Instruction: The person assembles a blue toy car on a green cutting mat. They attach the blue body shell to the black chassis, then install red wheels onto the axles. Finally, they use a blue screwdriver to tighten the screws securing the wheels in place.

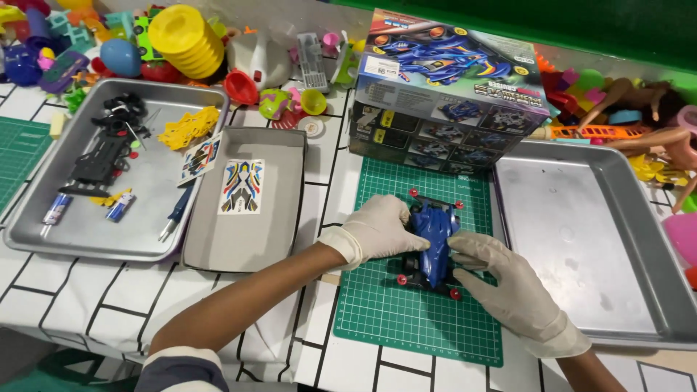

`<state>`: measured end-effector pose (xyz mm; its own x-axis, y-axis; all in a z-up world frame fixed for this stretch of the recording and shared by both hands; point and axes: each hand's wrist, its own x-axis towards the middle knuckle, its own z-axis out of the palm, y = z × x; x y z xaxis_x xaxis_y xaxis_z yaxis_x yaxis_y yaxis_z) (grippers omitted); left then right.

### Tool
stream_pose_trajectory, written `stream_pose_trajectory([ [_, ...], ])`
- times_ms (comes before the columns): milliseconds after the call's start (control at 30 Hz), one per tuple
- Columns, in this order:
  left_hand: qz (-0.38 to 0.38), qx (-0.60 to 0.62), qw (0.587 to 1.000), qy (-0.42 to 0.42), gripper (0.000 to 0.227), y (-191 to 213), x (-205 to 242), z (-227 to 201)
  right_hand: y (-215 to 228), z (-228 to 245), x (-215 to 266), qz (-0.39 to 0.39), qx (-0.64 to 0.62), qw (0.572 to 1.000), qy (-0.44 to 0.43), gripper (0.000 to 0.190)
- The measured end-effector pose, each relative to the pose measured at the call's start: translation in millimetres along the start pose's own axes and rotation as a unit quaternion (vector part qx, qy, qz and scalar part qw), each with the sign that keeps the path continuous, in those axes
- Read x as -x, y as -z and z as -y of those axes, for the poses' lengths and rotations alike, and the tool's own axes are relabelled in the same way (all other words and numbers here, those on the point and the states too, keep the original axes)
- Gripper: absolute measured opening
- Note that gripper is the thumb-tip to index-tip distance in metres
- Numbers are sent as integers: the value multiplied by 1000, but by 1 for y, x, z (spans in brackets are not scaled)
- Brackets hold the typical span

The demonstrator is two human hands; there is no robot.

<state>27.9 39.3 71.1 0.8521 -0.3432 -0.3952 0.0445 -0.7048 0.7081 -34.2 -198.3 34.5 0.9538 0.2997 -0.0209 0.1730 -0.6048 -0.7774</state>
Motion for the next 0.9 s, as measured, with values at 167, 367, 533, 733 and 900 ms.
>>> stream_pose_trajectory([
  [167,-3,-99,995,6,46,5,10,-7,-1,-6,0,2,5,1000,4,47],
  [367,-74,-197,978,-11,60,17,32,2,-3,-3,0,-13,-27,999,-43,49],
  [533,-179,-215,960,22,58,76,88,21,-4,3,2,-45,-76,993,-81,42],
  [733,-372,-216,861,272,20,151,110,166,-3,14,2,-39,-120,983,-135,36],
  [900,-257,-180,886,342,29,146,112,237,-2,14,0,-45,-89,982,-159,36],
])
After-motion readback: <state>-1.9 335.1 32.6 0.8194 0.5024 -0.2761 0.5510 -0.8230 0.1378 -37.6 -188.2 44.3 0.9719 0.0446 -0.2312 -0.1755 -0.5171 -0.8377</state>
